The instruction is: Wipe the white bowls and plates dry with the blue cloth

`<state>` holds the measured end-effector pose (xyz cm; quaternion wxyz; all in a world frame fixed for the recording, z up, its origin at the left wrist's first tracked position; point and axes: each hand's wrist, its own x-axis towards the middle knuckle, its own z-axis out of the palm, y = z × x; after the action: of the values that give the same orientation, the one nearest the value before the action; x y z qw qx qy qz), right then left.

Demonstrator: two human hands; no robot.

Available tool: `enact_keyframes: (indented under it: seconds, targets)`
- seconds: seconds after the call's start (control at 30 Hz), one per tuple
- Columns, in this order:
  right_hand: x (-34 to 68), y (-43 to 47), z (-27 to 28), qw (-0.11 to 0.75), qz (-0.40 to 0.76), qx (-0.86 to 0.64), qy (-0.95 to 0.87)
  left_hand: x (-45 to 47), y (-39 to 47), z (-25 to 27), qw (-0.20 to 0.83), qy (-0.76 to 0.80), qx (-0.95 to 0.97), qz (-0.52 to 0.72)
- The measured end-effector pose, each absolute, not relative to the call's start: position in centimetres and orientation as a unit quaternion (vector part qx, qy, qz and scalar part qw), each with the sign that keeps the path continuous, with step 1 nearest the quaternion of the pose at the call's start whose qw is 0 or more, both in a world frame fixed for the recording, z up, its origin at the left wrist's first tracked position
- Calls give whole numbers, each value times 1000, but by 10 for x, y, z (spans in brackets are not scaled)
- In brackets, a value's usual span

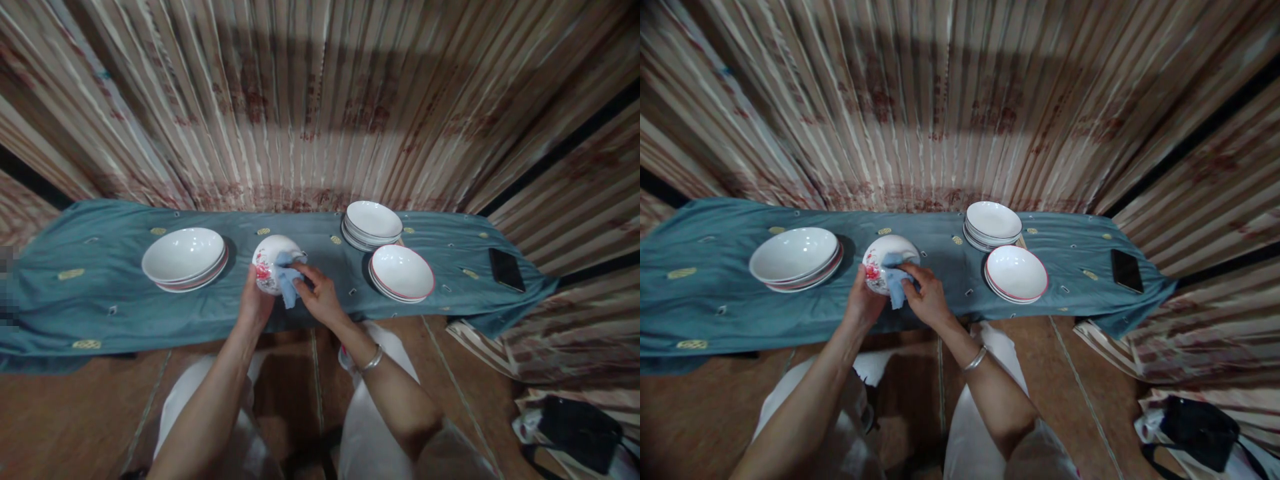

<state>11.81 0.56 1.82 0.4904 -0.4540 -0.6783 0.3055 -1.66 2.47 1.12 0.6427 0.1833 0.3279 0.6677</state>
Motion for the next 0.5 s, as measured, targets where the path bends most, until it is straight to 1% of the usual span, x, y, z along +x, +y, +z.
enact_keyframes:
  seconds: [0.17,0.5]
  targets:
    - [122,4,22,465,300,-464,-692,-18,24,13,647,331,183,662]
    - [133,6,19,402,182,-495,-749,-16,27,11,638,335,184,668]
